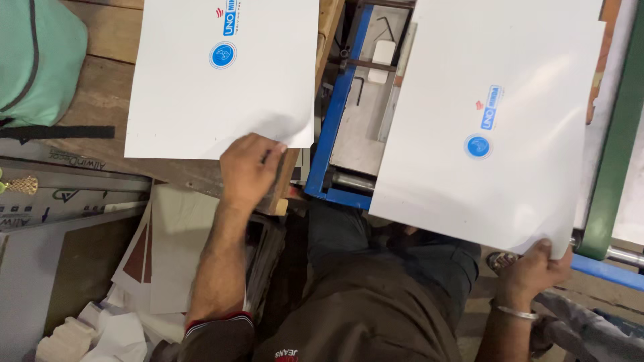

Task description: The person repeatedly picks up white paper sheets from a wooden table and feeds them into a blue laminating or pressing machine. They handle the sheets one by one, guiding them through the rollers and stacking the processed sheets on the table.

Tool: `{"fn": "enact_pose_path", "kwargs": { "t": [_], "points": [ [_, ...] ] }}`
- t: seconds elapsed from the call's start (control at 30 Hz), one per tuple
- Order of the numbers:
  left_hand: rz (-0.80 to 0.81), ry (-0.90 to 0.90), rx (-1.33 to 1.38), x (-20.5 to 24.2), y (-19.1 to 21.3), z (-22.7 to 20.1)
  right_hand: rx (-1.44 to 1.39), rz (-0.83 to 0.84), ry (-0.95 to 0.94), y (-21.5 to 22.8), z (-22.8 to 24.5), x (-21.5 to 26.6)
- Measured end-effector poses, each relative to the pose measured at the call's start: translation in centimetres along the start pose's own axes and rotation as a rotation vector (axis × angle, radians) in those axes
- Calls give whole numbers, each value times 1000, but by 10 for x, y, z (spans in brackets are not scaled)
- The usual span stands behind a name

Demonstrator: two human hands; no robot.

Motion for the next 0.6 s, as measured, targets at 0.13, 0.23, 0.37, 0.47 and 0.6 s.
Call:
{"fn": "enact_pose_path", "kwargs": {
  "t": [0.13, 0.23, 0.37, 0.47, 0.6],
  "points": [
    [64, 335, 435, 1, -9, 41, 34, -16, -16, -8, 13, 16],
    [91, 320, 744, -1, -18, 55, 61, 7, 7, -12, -2, 16],
    [103, 433, 856, 0, -14, 78, 27, 50, 45, -20, -33, -5],
    [83, 449, 952, -3, -10, 79, -63, -4, -10, -33, -52, -32],
    [81, 230, 446, 0, -7, 43, -335, 148, -289, -60, -40, -33]
  ]
}}
Point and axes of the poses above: each hand's wrist, its own x-axis away from the middle knuckle, its own y-axis out of the back of the hand, z = x × y, the point moved 5 cm from there along -x, towards the middle knuckle, and after that the axes turned 10 degrees about y, right-handed, at the moved point
